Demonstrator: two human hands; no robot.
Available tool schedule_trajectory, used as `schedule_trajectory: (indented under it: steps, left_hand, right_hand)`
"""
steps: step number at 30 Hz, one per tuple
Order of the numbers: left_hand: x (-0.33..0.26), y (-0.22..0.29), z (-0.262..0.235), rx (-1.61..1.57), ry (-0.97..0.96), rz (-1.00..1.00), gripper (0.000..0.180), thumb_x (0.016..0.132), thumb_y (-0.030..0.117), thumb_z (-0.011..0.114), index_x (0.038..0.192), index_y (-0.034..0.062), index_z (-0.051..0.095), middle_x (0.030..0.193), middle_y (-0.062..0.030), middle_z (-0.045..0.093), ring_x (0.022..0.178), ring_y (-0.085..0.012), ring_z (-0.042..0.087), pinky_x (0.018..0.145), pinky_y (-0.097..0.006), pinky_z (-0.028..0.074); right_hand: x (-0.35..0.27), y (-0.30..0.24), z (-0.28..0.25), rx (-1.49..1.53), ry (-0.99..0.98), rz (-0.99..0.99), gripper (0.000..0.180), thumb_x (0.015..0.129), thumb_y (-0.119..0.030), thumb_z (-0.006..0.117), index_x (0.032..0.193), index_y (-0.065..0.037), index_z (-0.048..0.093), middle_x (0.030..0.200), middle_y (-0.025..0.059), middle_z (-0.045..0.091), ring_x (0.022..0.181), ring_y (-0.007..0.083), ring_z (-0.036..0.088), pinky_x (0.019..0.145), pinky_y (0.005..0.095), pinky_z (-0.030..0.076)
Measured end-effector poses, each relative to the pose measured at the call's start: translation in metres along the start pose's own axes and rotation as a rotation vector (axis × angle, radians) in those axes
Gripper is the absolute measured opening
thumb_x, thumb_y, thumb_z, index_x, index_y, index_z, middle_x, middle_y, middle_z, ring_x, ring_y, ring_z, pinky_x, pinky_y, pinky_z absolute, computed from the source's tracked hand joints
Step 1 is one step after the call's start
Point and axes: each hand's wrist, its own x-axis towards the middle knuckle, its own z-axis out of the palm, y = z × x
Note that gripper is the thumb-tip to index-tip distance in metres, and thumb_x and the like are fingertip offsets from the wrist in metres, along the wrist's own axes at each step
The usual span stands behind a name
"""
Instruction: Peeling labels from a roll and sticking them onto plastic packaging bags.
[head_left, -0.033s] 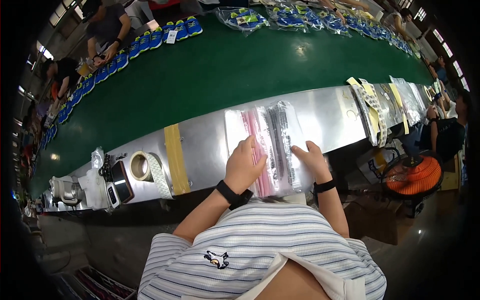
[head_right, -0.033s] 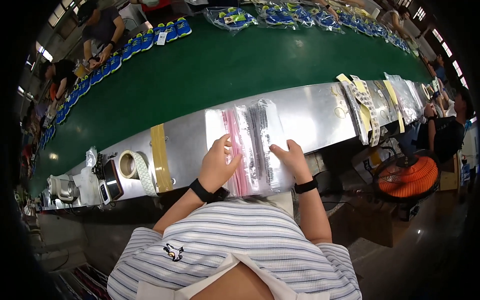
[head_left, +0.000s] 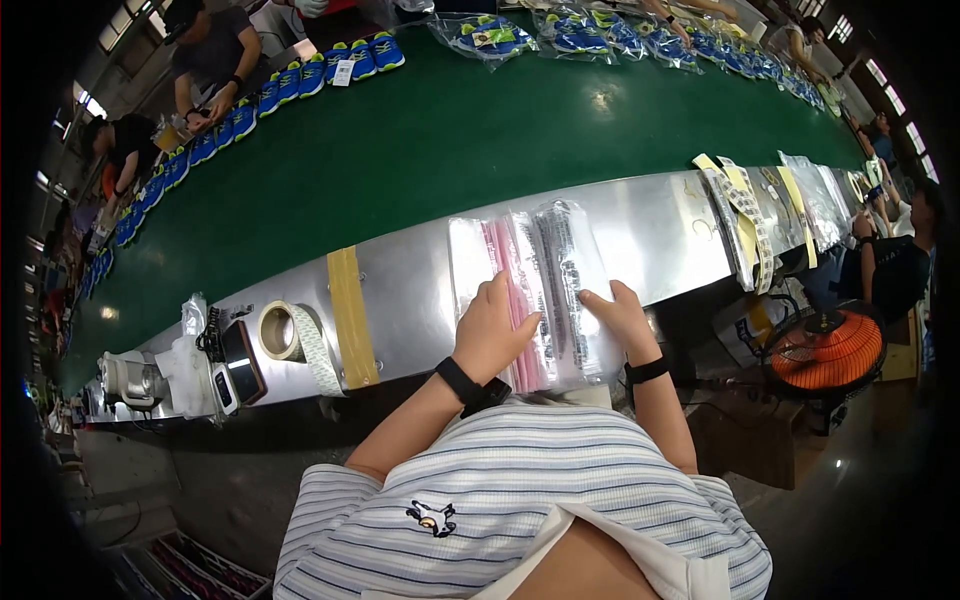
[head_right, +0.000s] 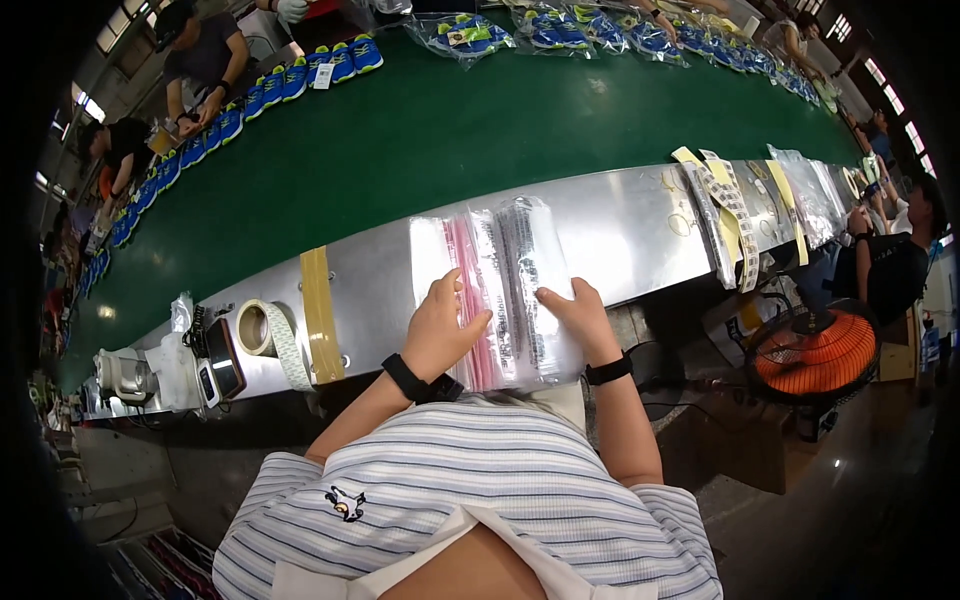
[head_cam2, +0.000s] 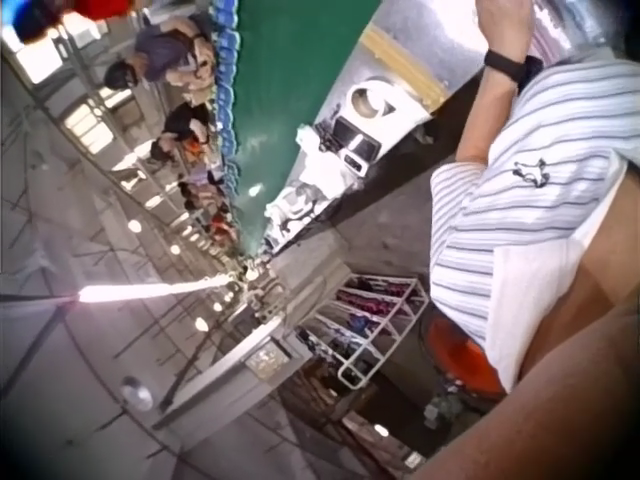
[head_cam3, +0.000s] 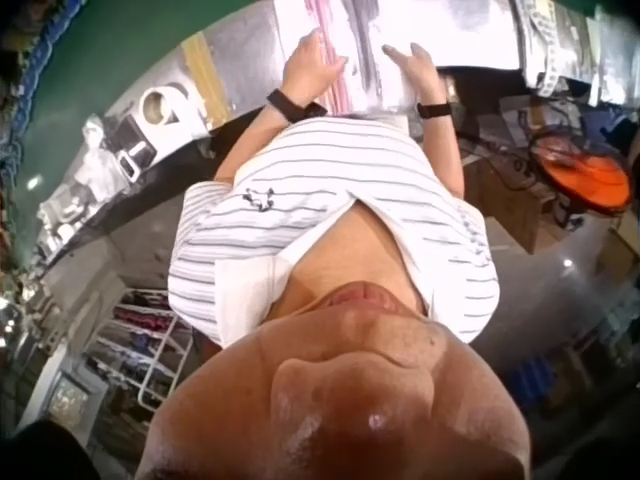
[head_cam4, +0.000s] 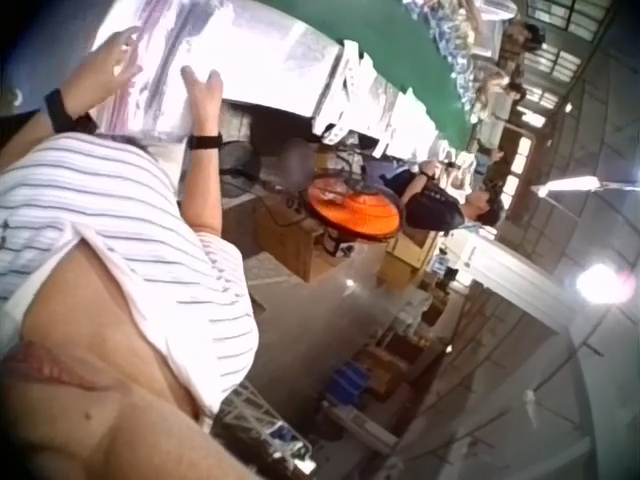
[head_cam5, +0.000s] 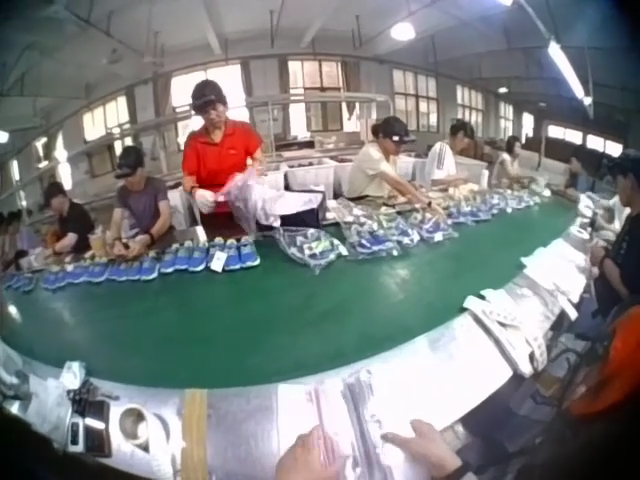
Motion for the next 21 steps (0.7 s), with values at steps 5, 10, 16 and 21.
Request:
schedule_trajectory:
  steps: [5,10,16,21]
  left_hand:
    - [0.013,0.012,0.019,0.395,0.066,-0.029,0.099,0.067,0.05,0.072,0.131,-0.0111,0.026,0.12,-0.0221,0.043,0.104,-0.0356,0.051,0.083,-0.038,0.048]
    - [0.031,0.006,0.033,0.512,0.002,0.067,0.111,0.062,0.055,0.074,0.134,-0.0127,0.024,0.114,-0.0184,0.046,0.091,-0.0298,0.055,0.076,-0.036,0.05]
    - [0.035,0.009,0.031,0.387,-0.063,-0.168,0.091,0.064,0.017,0.066,0.138,-0.0029,0.017,0.11,-0.0195,0.043,0.093,-0.0357,0.056,0.075,-0.041,0.051]
    - [0.024,-0.053,0.02,0.23,0.186,0.014,0.072,0.068,0.004,0.058,0.133,-0.0048,0.028,0.115,-0.0225,0.049,0.09,-0.033,0.059,0.079,-0.037,0.05]
  right_hand:
    - [-0.001,0.005,-0.001,0.289,-0.03,0.012,0.037,0.082,-0.014,0.067,0.108,0.008,0.051,0.093,0.0139,0.063,0.077,0.0172,0.061,0.066,0.0293,0.049]
    - [-0.003,0.002,0.005,0.358,-0.053,-0.029,0.033,0.084,-0.012,0.065,0.108,0.007,0.052,0.095,0.0103,0.062,0.082,0.0146,0.059,0.072,0.0281,0.048]
    - [0.008,0.028,0.007,0.298,-0.047,-0.066,0.04,0.081,-0.019,0.068,0.106,0.007,0.052,0.093,0.0114,0.062,0.082,0.0162,0.058,0.071,0.0292,0.047]
    - [0.002,0.013,0.003,0.291,-0.078,-0.012,0.038,0.083,-0.018,0.066,0.107,0.007,0.051,0.095,0.0133,0.062,0.081,0.0175,0.06,0.072,0.0294,0.048]
